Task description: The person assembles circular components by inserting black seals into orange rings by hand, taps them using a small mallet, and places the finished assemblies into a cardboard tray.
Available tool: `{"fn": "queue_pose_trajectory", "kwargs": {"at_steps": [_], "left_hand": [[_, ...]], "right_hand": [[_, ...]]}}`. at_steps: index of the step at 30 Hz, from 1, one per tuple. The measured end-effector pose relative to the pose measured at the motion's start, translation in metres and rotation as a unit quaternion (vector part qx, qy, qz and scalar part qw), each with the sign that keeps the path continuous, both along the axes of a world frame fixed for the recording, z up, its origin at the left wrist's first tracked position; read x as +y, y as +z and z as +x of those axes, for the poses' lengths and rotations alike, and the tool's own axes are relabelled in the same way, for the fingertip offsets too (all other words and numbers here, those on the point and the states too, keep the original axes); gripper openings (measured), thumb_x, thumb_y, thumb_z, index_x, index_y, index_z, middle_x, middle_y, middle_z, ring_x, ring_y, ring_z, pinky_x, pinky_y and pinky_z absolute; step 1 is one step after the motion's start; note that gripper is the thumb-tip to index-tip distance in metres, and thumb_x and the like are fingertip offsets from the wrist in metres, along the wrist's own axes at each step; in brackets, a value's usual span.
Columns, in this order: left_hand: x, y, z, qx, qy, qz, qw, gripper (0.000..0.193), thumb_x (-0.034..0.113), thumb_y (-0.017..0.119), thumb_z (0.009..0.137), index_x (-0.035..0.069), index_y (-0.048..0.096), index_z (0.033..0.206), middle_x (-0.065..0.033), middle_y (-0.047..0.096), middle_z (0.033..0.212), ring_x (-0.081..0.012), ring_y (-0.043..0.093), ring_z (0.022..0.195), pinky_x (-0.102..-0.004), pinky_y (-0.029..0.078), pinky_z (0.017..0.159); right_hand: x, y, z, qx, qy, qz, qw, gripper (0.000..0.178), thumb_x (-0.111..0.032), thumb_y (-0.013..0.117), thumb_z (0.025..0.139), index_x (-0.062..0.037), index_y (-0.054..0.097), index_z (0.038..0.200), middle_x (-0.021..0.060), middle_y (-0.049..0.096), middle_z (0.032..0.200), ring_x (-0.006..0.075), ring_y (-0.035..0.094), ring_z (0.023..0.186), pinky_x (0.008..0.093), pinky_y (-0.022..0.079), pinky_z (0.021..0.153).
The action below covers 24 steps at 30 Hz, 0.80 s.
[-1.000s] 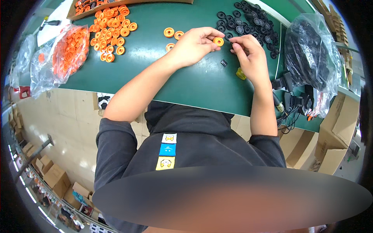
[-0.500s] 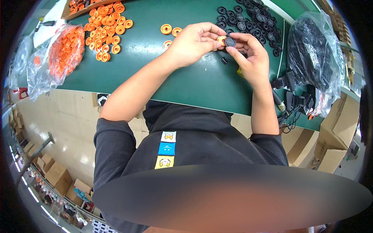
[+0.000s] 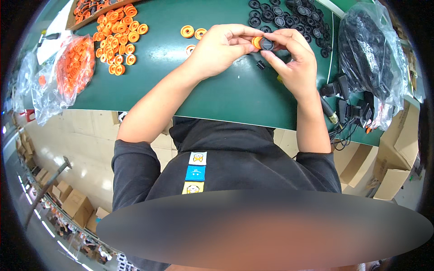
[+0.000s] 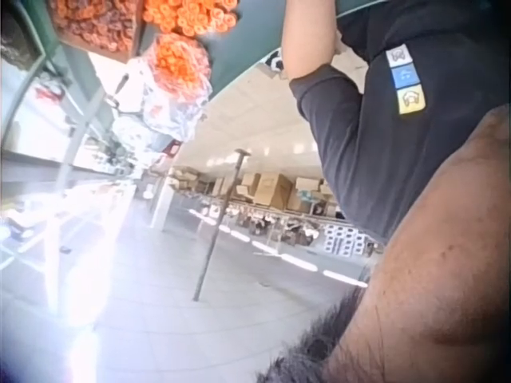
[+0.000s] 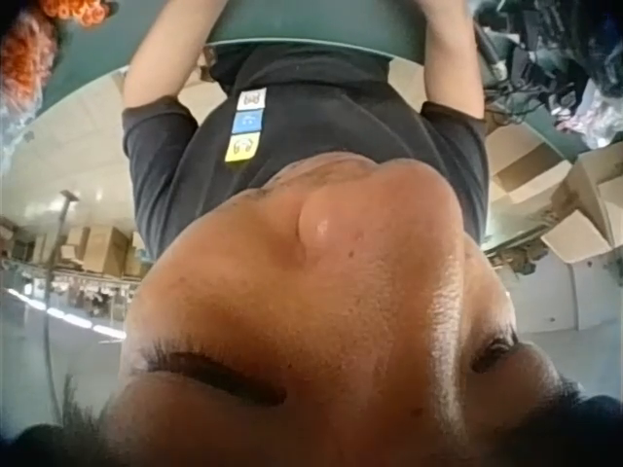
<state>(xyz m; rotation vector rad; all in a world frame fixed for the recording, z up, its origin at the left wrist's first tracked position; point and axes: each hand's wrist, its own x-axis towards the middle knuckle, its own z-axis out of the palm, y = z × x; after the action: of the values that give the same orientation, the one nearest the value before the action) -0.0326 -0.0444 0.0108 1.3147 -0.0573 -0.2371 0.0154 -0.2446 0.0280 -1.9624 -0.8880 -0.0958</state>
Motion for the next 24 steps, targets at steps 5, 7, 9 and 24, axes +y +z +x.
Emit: {"fn": "queue_pose_trajectory", "kwargs": {"at_steps": [5, 7, 9, 24], "left_hand": [[0.0011, 0.0024, 0.0001, 0.005, -0.011, 0.028, 1.000, 0.033, -0.001, 0.062, 0.093, -0.006, 0.061, 0.126, -0.0116, 0.068, 0.116, -0.0157, 0.066, 0.107, -0.0279, 0.053, 0.097], [0.0011, 0.0015, -0.0004, 0.004, -0.011, 0.035, 0.999, 0.033, -0.002, 0.061, 0.093, -0.006, 0.060, 0.126, -0.0117, 0.068, 0.117, -0.0157, 0.066, 0.107, -0.0282, 0.053, 0.097], [0.0010, -0.0017, 0.0001, -0.003, -0.014, 0.053, 0.998, 0.033, -0.003, 0.061, 0.093, -0.006, 0.060, 0.126, -0.0121, 0.068, 0.118, -0.0157, 0.066, 0.108, -0.0284, 0.052, 0.098], [0.0001, 0.0015, -0.0008, 0.012, -0.015, 0.062, 0.998, 0.033, -0.005, 0.061, 0.092, -0.005, 0.061, 0.125, -0.0109, 0.067, 0.118, -0.0152, 0.066, 0.106, -0.0275, 0.053, 0.097]], "right_hand": [[0.0021, 0.0014, -0.0007, 0.011, 0.009, 0.003, 1.000, 0.035, 0.000, 0.080, 0.072, -0.0045, 0.071, 0.105, 0.0086, 0.067, 0.097, 0.0172, 0.065, 0.082, 0.0287, 0.054, 0.074], [0.0019, 0.0006, -0.0009, 0.014, 0.009, 0.001, 1.000, 0.034, 0.000, 0.080, 0.072, -0.0042, 0.071, 0.105, 0.0094, 0.067, 0.097, 0.0190, 0.066, 0.084, 0.0299, 0.054, 0.075], [0.0015, -0.0009, 0.0002, -0.035, 0.019, -0.013, 0.999, 0.033, -0.002, 0.080, 0.072, -0.0035, 0.071, 0.103, 0.0109, 0.068, 0.098, 0.0243, 0.067, 0.089, 0.0328, 0.055, 0.078], [0.0035, -0.0013, -0.0051, -0.053, -0.005, -0.036, 0.998, 0.033, -0.005, 0.081, 0.072, -0.0037, 0.070, 0.102, 0.0112, 0.068, 0.098, 0.0280, 0.067, 0.090, 0.0345, 0.055, 0.078]]}}
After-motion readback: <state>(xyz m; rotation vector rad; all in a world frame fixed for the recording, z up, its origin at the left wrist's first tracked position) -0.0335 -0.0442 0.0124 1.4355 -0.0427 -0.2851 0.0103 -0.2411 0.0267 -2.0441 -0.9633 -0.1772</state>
